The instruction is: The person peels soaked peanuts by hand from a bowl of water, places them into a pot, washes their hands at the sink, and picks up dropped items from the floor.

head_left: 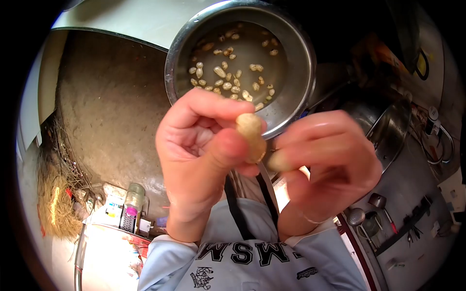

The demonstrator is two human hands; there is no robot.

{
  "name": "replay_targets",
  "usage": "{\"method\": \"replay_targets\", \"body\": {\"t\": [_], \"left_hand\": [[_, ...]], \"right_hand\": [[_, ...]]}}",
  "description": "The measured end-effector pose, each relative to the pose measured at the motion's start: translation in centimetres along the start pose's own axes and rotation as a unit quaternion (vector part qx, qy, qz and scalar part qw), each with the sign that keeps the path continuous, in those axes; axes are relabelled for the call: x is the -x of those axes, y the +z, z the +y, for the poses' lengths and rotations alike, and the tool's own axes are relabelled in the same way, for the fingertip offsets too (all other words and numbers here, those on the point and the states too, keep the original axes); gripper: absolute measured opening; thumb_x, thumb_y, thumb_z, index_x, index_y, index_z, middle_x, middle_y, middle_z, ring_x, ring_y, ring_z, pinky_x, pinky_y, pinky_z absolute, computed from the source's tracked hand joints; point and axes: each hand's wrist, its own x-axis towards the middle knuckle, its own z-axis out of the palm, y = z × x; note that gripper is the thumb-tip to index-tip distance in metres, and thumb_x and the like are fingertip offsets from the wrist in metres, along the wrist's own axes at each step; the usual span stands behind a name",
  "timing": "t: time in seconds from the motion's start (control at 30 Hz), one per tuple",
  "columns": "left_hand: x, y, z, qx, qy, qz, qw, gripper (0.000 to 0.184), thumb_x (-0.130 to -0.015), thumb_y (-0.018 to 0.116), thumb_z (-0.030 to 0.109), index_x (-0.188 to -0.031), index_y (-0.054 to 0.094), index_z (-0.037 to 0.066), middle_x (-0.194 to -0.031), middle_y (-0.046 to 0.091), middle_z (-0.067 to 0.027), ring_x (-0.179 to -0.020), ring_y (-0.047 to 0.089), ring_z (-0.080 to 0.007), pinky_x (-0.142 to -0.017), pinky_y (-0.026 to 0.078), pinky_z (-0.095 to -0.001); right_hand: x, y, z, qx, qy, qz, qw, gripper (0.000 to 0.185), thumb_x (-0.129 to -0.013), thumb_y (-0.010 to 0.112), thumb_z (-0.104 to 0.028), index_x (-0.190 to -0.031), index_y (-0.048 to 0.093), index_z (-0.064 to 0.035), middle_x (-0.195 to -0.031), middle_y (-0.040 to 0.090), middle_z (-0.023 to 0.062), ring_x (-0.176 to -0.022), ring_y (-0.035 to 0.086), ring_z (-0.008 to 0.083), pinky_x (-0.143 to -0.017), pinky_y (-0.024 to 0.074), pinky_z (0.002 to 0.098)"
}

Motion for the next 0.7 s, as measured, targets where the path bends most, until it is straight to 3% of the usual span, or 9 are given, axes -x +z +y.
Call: {"method": "replay_targets", "body": {"t": [0.1, 0.2, 0.37, 0.53, 0.63, 0.7], "left_hand": [[0.0, 0.1, -0.5, 0.001, -0.036, 0.013, 0.999, 0.036, -0.072, 0.067, 0.018, -0.096, 0.049, -0.003, -0.079, 0.058, -0.0105, -0.064, 0.057, -0.0111, -0.049, 0.048, -0.0178], [0.1, -0.1, -0.8, 0.042, -0.058, -0.006, 0.997, 0.039, -0.071, 0.067, 0.022, -0.097, 0.049, -0.002, -0.079, 0.057, -0.0084, -0.064, 0.056, -0.0099, -0.050, 0.047, -0.0172], [-0.1, -0.4, -1.4, 0.057, -0.068, -0.011, 0.996, 0.037, -0.071, 0.068, 0.026, -0.091, 0.046, 0.003, -0.070, 0.051, -0.0034, -0.057, 0.050, -0.0073, -0.042, 0.038, -0.0152], [-0.2, -0.4, -1.4, 0.075, -0.070, -0.028, 0.994, 0.031, -0.074, 0.064, 0.027, -0.079, 0.040, 0.009, -0.063, 0.044, -0.0009, -0.052, 0.043, -0.0072, -0.038, 0.032, -0.0155], [-0.3, -1.2, -1.5, 0.132, -0.092, -0.048, 0.986, 0.027, -0.077, 0.061, 0.024, -0.079, 0.039, 0.008, -0.063, 0.045, -0.0013, -0.055, 0.046, -0.0084, -0.041, 0.035, -0.0161], [-0.4, -0.7, -1.6, 0.140, -0.088, -0.011, 0.986, 0.023, -0.078, 0.059, 0.020, -0.079, 0.039, 0.008, -0.064, 0.046, -0.0015, -0.056, 0.047, -0.0089, -0.045, 0.039, -0.0169]], "right_hand": [[1.3, 0.8, -0.4, -0.089, 0.108, 0.121, 0.983, 0.017, -0.068, 0.065, -0.004, -0.079, 0.053, 0.0016, -0.077, 0.052, 0.0147, -0.058, 0.052, 0.0115, -0.050, 0.0444, 0.0175], [1.8, 0.8, 0.1, -0.128, 0.126, 0.111, 0.977, 0.019, -0.070, 0.064, -0.004, -0.082, 0.051, 0.0026, -0.084, 0.050, 0.0163, -0.062, 0.054, 0.0130, -0.053, 0.0465, 0.0173], [1.6, 1.2, 0.2, -0.090, 0.045, 0.067, 0.993, 0.020, -0.066, 0.065, 0.001, -0.081, 0.051, 0.0030, -0.086, 0.049, 0.0180, -0.067, 0.054, 0.0151, -0.058, 0.0472, 0.0198], [1.8, 1.5, 0.5, -0.080, 0.031, 0.063, 0.994, 0.019, -0.066, 0.064, 0.001, -0.080, 0.051, 0.0025, -0.086, 0.050, 0.0175, -0.067, 0.053, 0.0148, -0.058, 0.0469, 0.0207], [1.9, 2.1, 0.3, -0.138, 0.106, 0.102, 0.979, 0.017, -0.067, 0.064, 0.000, -0.078, 0.051, 0.0021, -0.086, 0.049, 0.0180, -0.066, 0.053, 0.0145, -0.057, 0.0467, 0.0217], [1.6, 2.6, 0.0, -0.241, 0.193, 0.153, 0.939, 0.018, -0.063, 0.061, 0.008, -0.079, 0.054, 0.0027, -0.078, 0.054, 0.0076, -0.069, 0.053, 0.0118, -0.058, 0.0440, 0.0217]]}}
